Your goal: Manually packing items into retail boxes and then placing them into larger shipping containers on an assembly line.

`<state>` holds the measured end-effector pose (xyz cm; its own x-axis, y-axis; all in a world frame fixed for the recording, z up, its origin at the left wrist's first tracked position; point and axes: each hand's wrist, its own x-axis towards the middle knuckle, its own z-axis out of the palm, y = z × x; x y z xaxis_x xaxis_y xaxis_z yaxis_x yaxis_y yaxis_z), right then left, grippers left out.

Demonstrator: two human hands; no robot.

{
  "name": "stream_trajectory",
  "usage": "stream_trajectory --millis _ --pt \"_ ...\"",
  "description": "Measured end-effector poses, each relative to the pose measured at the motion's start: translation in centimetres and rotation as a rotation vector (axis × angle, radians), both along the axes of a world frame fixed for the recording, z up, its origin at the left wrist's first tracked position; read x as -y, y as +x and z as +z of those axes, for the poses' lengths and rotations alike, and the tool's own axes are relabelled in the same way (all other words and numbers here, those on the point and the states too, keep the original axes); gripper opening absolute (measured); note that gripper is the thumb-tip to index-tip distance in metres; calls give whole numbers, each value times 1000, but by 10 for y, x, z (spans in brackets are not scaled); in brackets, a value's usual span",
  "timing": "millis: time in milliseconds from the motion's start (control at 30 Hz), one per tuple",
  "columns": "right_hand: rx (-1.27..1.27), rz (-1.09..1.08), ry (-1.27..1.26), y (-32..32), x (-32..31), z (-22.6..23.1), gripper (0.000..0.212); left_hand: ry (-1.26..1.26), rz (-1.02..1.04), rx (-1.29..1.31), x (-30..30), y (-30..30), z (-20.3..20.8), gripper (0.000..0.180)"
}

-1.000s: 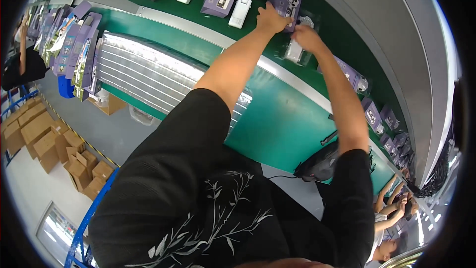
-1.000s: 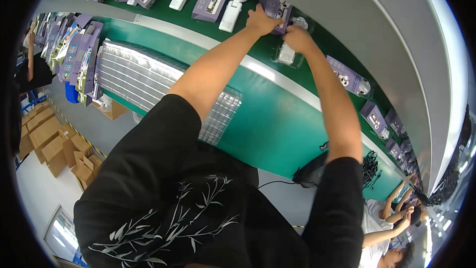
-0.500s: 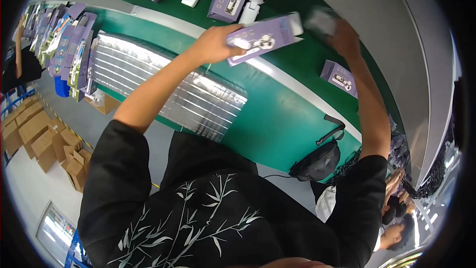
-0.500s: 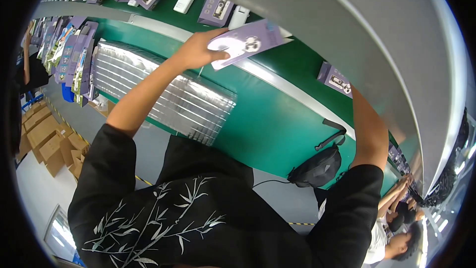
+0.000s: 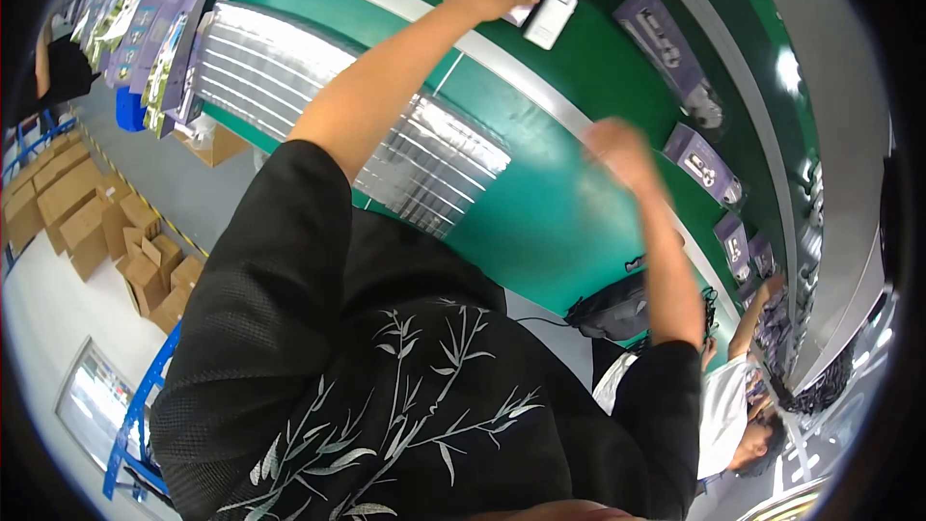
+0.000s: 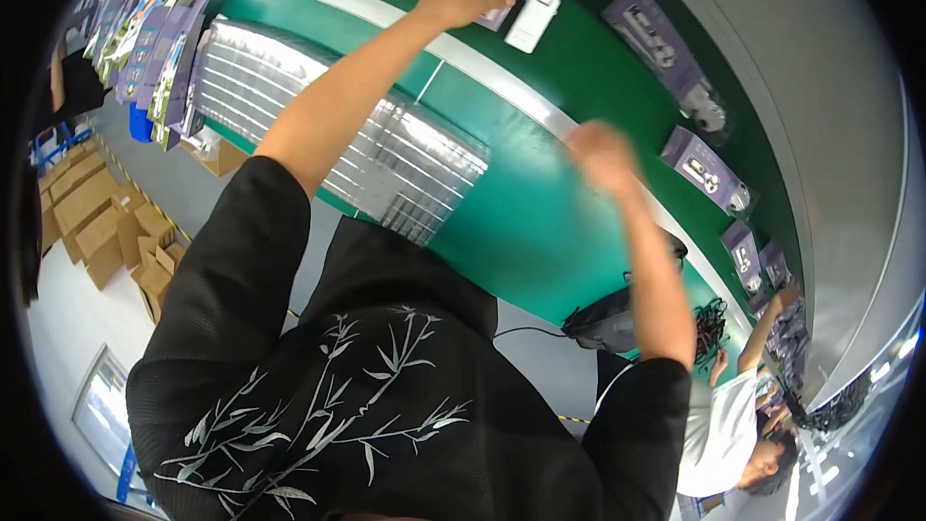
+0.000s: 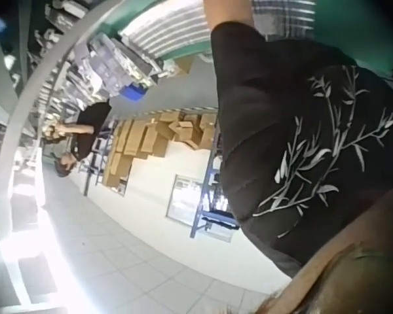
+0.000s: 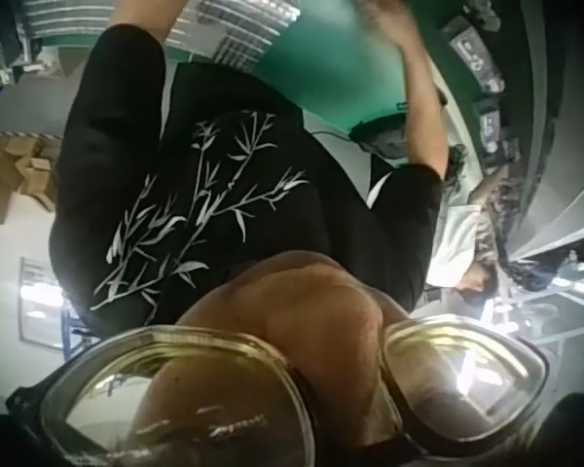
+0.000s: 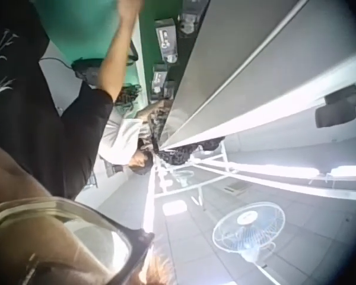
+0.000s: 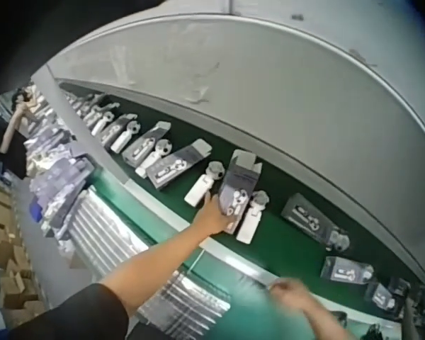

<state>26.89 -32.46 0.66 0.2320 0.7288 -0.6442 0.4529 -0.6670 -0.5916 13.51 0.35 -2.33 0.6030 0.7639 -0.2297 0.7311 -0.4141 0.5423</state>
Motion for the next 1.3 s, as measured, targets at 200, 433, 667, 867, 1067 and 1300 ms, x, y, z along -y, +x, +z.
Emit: stream_trajectory --millis 200,433,667,867,1067,1300 --pt "-1191 -764 83 -218 24 -27 30 98 -26 331 56 -65 3 97" --pt "-440 -866 36 -234 29 5 20 121 -35 341 60 -78 10 97" --pt "434 -730 431 -25 -61 26 48 -238 156 530 44 -102 24 93" --pt "-45 -233 64 60 -147 -22 32 -132 -63 192 22 -137 77 86" --pt "1181 1001 451 82 -128 -41 40 -454 -363 -28 -9 -136 121 71" --pt "813 493 224 84 -83 19 45 -440 -605 -76 -19 -109 111 74"
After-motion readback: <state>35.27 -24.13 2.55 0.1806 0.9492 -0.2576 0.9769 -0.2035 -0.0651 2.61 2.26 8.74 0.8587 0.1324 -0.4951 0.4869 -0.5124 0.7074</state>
